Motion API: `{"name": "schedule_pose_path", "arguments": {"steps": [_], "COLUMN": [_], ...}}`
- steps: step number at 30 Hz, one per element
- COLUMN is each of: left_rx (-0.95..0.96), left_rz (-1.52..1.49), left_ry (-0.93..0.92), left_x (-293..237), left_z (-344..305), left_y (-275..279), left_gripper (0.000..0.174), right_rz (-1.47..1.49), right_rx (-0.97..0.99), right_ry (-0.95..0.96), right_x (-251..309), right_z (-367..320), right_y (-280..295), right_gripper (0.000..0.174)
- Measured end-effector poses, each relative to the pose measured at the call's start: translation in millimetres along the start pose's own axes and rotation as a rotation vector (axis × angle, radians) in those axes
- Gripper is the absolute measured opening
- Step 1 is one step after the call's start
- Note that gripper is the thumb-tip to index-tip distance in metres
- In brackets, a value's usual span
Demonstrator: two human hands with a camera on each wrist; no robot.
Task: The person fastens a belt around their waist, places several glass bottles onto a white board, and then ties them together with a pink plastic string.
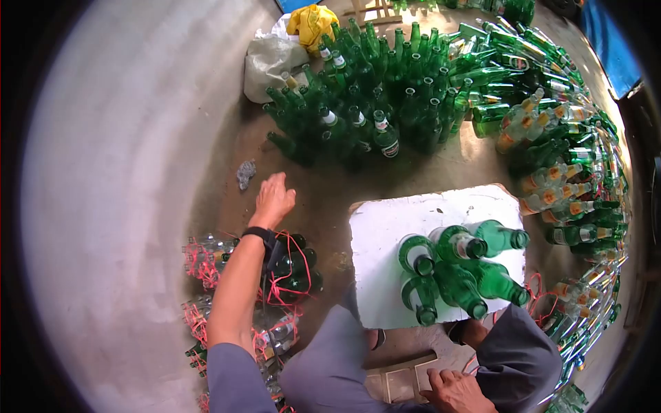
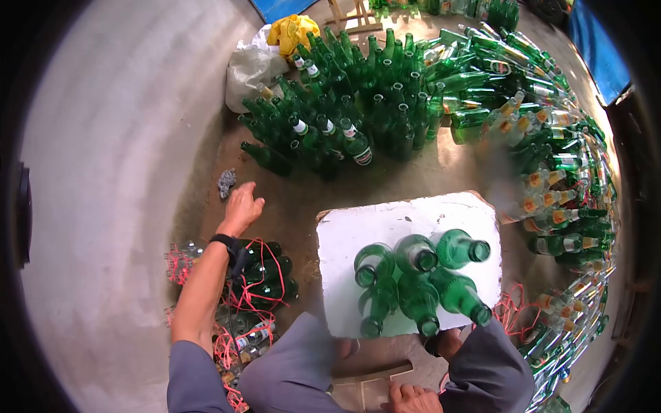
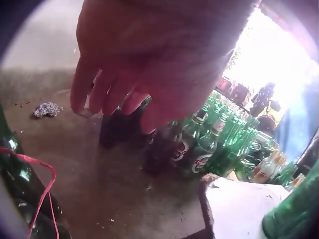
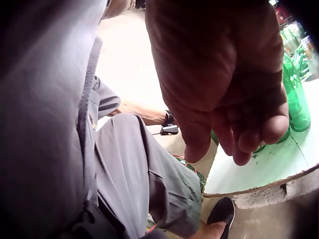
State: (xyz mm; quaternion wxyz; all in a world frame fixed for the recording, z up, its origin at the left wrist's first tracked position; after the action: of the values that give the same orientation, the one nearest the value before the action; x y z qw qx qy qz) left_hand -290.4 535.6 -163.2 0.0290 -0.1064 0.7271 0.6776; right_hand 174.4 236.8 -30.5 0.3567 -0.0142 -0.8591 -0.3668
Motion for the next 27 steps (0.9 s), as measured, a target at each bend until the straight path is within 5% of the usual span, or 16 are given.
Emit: {"name": "schedule_pose_path", "arguments": {"steps": [9, 13, 17, 18, 21, 27], "left_rx": [-0.135, -0.002, 0.028, -0.074, -0.052, -0.153], "left_rz": [0.103, 0.116, 0.110, 0.159, 0.195, 0.160], "left_ry": [-0.009, 0.086, 0.055, -0.052, -0.035, -0.073], "left_x": [18.6, 39.3, 44.8, 44.2, 48.2, 45.9], "left_z": [101.6, 125.8, 134.6, 134.9, 131.9, 95.9], "left_y": [7.7, -2.6, -5.4, -5.5, -12.8, -23.9], "left_gripper": [0.078, 0.080, 0.071, 0.053, 0.036, 0.019], "right_rz": [0.050, 0.111, 0.076, 0.078, 0.078, 0.054], "right_rx": [0.009, 0.024, -0.027, -0.022, 0.052, 0.000], "right_ry": [-0.099, -0.133, -0.136, -0.141, -0.174, -0.135], "right_x": [-13.4, -17.9, -15.7, -16.3, -16.9, -13.5], "right_z": [29.0, 38.7, 47.4, 49.5, 51.6, 44.9], "right_y": [16.3, 24.7, 39.6, 41.7, 41.4, 34.1], "right_gripper": [0.053, 0.053, 0.052, 0.052, 0.051, 0.048]}}
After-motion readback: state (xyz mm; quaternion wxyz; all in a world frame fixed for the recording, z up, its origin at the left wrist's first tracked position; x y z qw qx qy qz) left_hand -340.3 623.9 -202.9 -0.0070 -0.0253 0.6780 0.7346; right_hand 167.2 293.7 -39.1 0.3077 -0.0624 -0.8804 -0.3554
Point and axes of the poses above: each hand's wrist, its own z-axis towards the middle knuckle, its own y-axis out of the back of the hand, x = y × z, the point moved 3 cm from there along z, towards the middle knuckle, and after that the axes turned 2 degrees about -y, right-handed, at the moved point
